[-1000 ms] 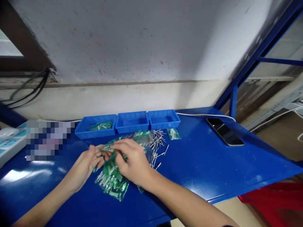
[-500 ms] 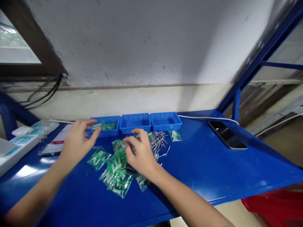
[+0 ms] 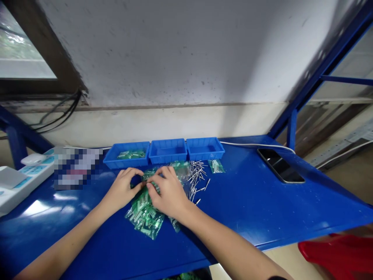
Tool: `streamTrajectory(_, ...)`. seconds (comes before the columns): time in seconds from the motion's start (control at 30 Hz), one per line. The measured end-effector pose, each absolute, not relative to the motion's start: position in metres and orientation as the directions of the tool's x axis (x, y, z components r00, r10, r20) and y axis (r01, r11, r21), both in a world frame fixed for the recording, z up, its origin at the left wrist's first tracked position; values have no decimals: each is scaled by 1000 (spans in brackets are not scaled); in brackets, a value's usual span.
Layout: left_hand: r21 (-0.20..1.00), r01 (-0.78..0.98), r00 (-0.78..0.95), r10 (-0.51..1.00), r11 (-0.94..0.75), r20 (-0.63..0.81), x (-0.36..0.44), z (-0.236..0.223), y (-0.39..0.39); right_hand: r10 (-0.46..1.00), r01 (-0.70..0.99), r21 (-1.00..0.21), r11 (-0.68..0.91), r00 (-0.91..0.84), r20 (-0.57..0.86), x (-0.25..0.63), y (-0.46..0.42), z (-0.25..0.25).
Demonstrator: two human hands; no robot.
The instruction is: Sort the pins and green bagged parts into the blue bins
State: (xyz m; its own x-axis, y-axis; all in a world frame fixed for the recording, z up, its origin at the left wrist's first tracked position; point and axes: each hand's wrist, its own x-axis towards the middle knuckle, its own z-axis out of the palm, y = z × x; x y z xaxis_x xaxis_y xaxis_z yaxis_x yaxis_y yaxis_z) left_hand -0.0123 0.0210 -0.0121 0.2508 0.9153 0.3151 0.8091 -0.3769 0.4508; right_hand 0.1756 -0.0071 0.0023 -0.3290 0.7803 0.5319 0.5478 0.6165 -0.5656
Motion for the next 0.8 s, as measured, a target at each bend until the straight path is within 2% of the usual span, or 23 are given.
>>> streamTrajectory(0.1,606,707,229,929,-365,291,-9,-8,18,793,558,-572,601,-330,512,175,-9,5)
streamTrajectory(0.17,657,646,228,919,-390,322,-7,-4,13,811,570,-589,573,-290,508,174,-10,8)
streamTrajectory(0.27,581,605,277,828,-545,488,-3,5,5,871,542,-690,479,-195,452,174,-9,12)
streamTrajectory(0.33,496,578,344,745,-648,572,0,10,0,930,452,-813,366,-151,335,174,-6,12)
streamTrajectory(0.43,466,546,411,707,-696,575,3,15,-5,969,289,-926,243,-109,220,175,-3,11)
streamTrajectory(0.5,564,532,384,774,-632,504,4,15,-5,954,272,-914,301,-88,288,175,-3,11)
streamTrajectory(0.57,747,463,312,877,-477,366,4,14,-4,908,319,-851,418,-112,404,175,-5,12)
streamTrajectory(0.63,923,285,233,953,-258,195,4,13,-1,856,383,-767,514,-172,488,176,-7,12)
streamTrajectory(0.67,974,171,201,973,-145,110,3,13,0,835,413,-728,547,-200,513,176,-8,11)
streamTrajectory(0.73,999,-19,139,990,34,-31,3,13,1,805,463,-666,585,-235,544,176,-9,8)
streamTrajectory(0.8,993,-67,117,989,102,-93,4,14,3,788,471,-640,607,-252,561,177,-9,6)
